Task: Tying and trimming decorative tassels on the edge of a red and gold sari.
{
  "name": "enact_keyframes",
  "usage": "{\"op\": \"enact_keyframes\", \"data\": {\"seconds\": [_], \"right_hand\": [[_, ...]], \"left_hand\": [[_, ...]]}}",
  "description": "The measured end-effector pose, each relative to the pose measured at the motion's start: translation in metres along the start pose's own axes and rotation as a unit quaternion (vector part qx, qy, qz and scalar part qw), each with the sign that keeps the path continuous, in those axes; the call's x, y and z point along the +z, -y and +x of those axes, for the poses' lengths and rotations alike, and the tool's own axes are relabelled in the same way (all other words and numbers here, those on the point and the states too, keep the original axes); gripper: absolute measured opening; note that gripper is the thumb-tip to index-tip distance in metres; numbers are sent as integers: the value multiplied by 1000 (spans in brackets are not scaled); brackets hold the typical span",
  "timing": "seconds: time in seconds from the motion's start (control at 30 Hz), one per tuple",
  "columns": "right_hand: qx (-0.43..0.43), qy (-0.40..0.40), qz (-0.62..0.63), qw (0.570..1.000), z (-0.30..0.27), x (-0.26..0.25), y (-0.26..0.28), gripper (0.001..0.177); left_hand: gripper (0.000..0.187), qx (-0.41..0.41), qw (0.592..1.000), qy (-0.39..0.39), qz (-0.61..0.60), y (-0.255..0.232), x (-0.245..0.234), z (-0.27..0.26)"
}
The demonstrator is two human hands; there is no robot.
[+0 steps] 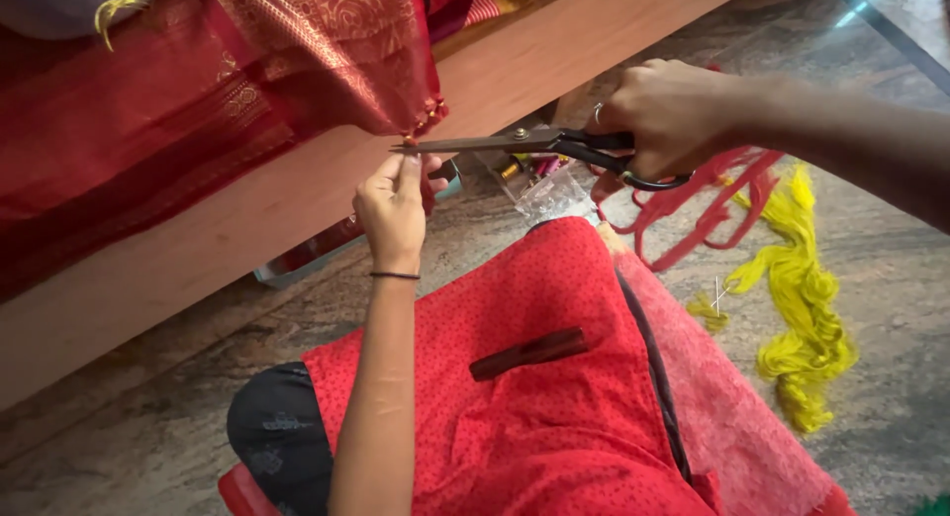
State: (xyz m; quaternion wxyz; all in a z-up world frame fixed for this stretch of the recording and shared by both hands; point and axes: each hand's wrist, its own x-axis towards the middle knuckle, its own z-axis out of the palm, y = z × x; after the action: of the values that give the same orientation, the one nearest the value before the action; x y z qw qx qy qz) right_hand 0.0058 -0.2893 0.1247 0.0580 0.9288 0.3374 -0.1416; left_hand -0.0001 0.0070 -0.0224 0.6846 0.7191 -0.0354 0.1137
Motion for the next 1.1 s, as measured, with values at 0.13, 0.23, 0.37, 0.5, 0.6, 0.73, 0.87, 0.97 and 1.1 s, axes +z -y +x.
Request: {"op": "enact_keyframes", "data": {"seconds": [0.13,0.23,0.37,0.5,0.6,0.73,0.87,0.97,1.1], "right_hand": [[55,27,31,998,-9,-11,17,45],[34,9,60,998,-19,28,6,46],[-25,38,204,978,-40,87,27,43],[-68,236,287,926,-59,156,87,44],[-249,160,375,879,-57,225,114,48],[-198,208,354,890,0,228,129,14],[-15,-281,424,861,92,205,133,64],[6,-151,535,831,151,225,137,39],[94,49,572,814,151,221,148,39]], "left_hand": [[28,-41,999,-29,0,4,0,-2],[27,-70,996,-36,-44,24,-9,-6],[25,-73,980,-64,-175,65,-30,-6],[25,-177,952,-70,-240,85,-49,-15],[22,-187,932,-60,-305,99,-54,-23],[23,-241,888,-37,-390,114,-49,-34],[22,-298,836,-28,-460,131,-40,-44],[24,-339,812,-40,-473,166,-43,-37],[21,-367,805,-70,-461,260,-70,-17]]}}
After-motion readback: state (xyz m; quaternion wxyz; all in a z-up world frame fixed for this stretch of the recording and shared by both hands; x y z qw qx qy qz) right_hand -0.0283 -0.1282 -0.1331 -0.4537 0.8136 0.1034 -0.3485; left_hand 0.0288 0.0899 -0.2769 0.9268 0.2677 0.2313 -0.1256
